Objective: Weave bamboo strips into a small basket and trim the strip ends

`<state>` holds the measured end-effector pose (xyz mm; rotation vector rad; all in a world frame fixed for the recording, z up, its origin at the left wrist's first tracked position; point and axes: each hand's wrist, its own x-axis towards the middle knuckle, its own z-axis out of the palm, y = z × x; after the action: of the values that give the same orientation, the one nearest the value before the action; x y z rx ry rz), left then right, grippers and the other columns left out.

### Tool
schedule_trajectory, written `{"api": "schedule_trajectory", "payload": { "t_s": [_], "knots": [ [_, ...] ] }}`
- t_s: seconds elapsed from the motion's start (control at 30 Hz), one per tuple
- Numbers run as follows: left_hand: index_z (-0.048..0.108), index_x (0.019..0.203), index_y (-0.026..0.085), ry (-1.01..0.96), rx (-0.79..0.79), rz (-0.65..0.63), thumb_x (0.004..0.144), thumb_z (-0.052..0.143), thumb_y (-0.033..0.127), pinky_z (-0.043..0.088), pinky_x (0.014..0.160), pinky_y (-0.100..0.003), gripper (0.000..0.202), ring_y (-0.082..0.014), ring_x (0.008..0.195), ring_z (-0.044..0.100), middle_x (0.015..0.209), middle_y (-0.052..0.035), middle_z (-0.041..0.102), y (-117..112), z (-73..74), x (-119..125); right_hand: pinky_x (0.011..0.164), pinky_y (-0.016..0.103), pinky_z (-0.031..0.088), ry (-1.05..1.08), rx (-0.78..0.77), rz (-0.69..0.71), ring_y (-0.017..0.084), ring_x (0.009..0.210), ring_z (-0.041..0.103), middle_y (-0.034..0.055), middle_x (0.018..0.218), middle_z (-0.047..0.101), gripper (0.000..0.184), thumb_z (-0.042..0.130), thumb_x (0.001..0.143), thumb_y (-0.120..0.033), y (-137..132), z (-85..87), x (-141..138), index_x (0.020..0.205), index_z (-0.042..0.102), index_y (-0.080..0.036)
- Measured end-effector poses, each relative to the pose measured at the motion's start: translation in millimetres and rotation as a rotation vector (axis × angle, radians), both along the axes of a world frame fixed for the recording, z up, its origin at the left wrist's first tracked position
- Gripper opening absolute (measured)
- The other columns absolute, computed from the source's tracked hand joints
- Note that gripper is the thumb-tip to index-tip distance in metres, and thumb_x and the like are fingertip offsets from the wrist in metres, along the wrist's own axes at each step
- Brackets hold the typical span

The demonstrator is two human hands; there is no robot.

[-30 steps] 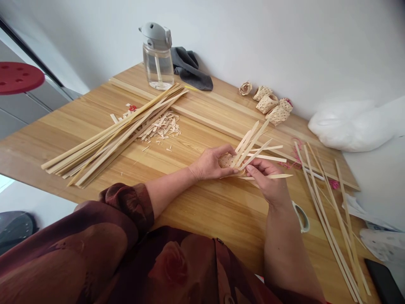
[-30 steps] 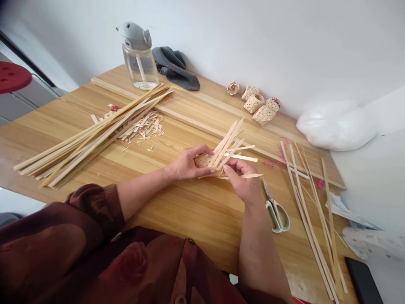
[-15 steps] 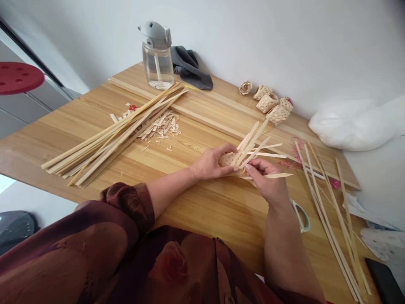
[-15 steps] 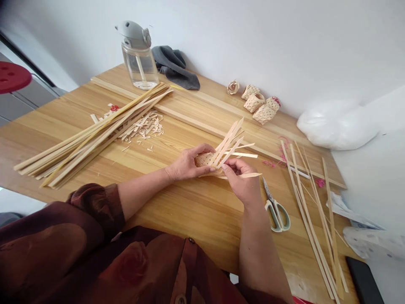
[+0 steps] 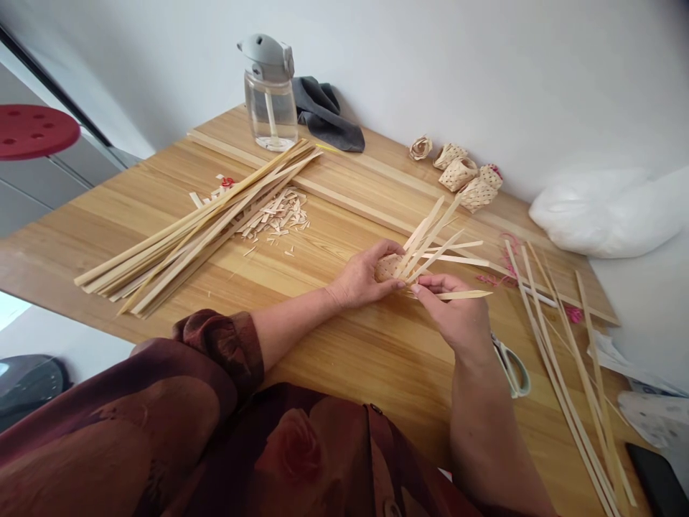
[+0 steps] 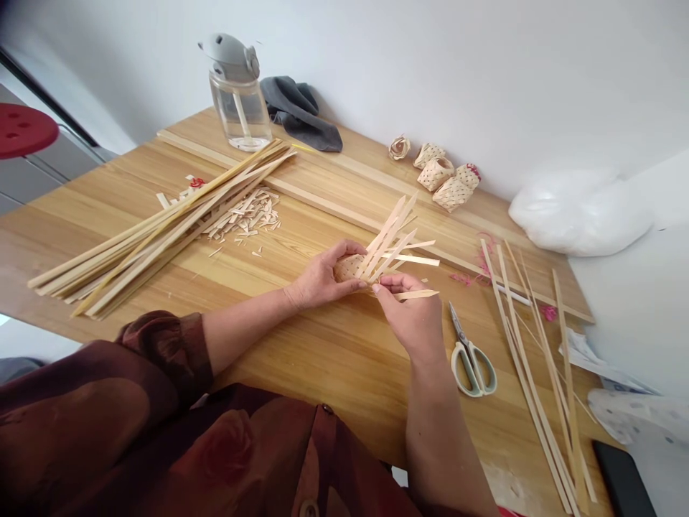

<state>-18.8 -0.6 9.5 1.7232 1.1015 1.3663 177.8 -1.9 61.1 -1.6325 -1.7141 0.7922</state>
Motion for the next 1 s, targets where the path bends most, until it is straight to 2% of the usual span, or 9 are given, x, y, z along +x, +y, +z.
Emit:
{"api": "schedule_trajectory", "payload": {
  "t_s": [0.1, 0.23, 0.4, 0.6, 0.73, 0.87, 1.0],
  "knots": [
    [0.055, 0.123, 0.019, -0.007, 0.01, -0.007, 0.079, 0.078, 0.039, 0.052, 0.099, -0.038, 0.053, -0.0268, 0.114, 0.066, 0.122, -0.0104, 0.069, 0, -0.7, 2, 0.066, 0.038, 0.055, -0.019, 0.015, -0.038, 0.023, 0.068, 0.07, 0.007, 0.08, 0.079, 0.02, 0.084, 0.074, -0.038, -4, 2.8, -5, 0.082, 0.076, -0.022],
    [0.053, 0.123, 0.021, -0.046, -0.028, -0.016, 0.077, 0.081, 0.037, 0.052, 0.099, -0.037, 0.056, -0.0254, 0.115, 0.066, 0.121, -0.0091, 0.069, 1, 0.9, 2, 0.065, 0.037, 0.055, 0.089, 0.052, -0.055, 0.022, 0.067, 0.069, 0.0062, 0.077, 0.078, 0.017, 0.083, 0.073, -0.034, -4, -1.6, -11, 0.081, 0.076, -0.021],
    [0.05, 0.127, 0.022, -0.028, -0.015, -0.034, 0.076, 0.08, 0.031, 0.053, 0.097, -0.035, 0.06, -0.0228, 0.112, 0.067, 0.12, -0.0071, 0.068, 0, 1.2, 3, 0.073, 0.039, 0.054, 0.119, 0.15, 0.039, 0.023, 0.074, 0.069, 0.006, 0.081, 0.077, 0.012, 0.079, 0.078, -0.032, 2, -12.8, -10, 0.08, 0.077, -0.02],
    [0.048, 0.125, 0.021, -0.072, 0.01, -0.026, 0.076, 0.079, 0.027, 0.052, 0.094, -0.034, 0.058, -0.0221, 0.108, 0.065, 0.116, -0.0078, 0.065, -1, -3.8, 5, 0.071, 0.035, 0.053, 0.231, 0.144, 0.122, 0.019, 0.07, 0.067, 0.0026, 0.077, 0.075, 0.014, 0.081, 0.078, -0.032, 6, -18.8, -4, 0.081, 0.074, -0.021],
    [0.049, 0.116, 0.02, -0.228, -0.012, -0.077, 0.081, 0.078, 0.037, 0.05, 0.095, -0.033, 0.049, -0.0203, 0.105, 0.062, 0.114, -0.0084, 0.063, -1, 0.7, 5, 0.069, 0.033, 0.053, 0.232, 0.143, 0.161, 0.018, 0.069, 0.067, 0.0023, 0.077, 0.076, 0.013, 0.08, 0.08, -0.033, 4, -17.7, -4, 0.084, 0.075, -0.021],
    [0.051, 0.099, 0.019, -0.488, -0.192, -0.096, 0.093, 0.064, 0.055, 0.048, 0.084, -0.028, 0.039, -0.0135, 0.086, 0.058, 0.093, -0.0031, 0.062, 0, 7.6, 7, 0.064, 0.031, 0.051, 0.213, 0.131, 0.175, 0.017, 0.064, 0.064, 0.0014, 0.073, 0.074, 0.015, 0.079, 0.081, -0.035, 0, -15.5, -9, 0.082, 0.074, -0.021],
    [0.052, 0.087, 0.017, -0.585, -0.251, -0.029, 0.089, 0.071, 0.049, 0.046, 0.08, -0.024, 0.037, -0.0099, 0.08, 0.055, 0.085, 0.0001, 0.06, 4, 7.8, 7, 0.067, 0.032, 0.053, 0.142, 0.189, 0.178, 0.017, 0.065, 0.065, 0.0024, 0.077, 0.076, 0.016, 0.079, 0.083, -0.037, -5, -13.0, -14, 0.085, 0.076, -0.021]
  ]
}}
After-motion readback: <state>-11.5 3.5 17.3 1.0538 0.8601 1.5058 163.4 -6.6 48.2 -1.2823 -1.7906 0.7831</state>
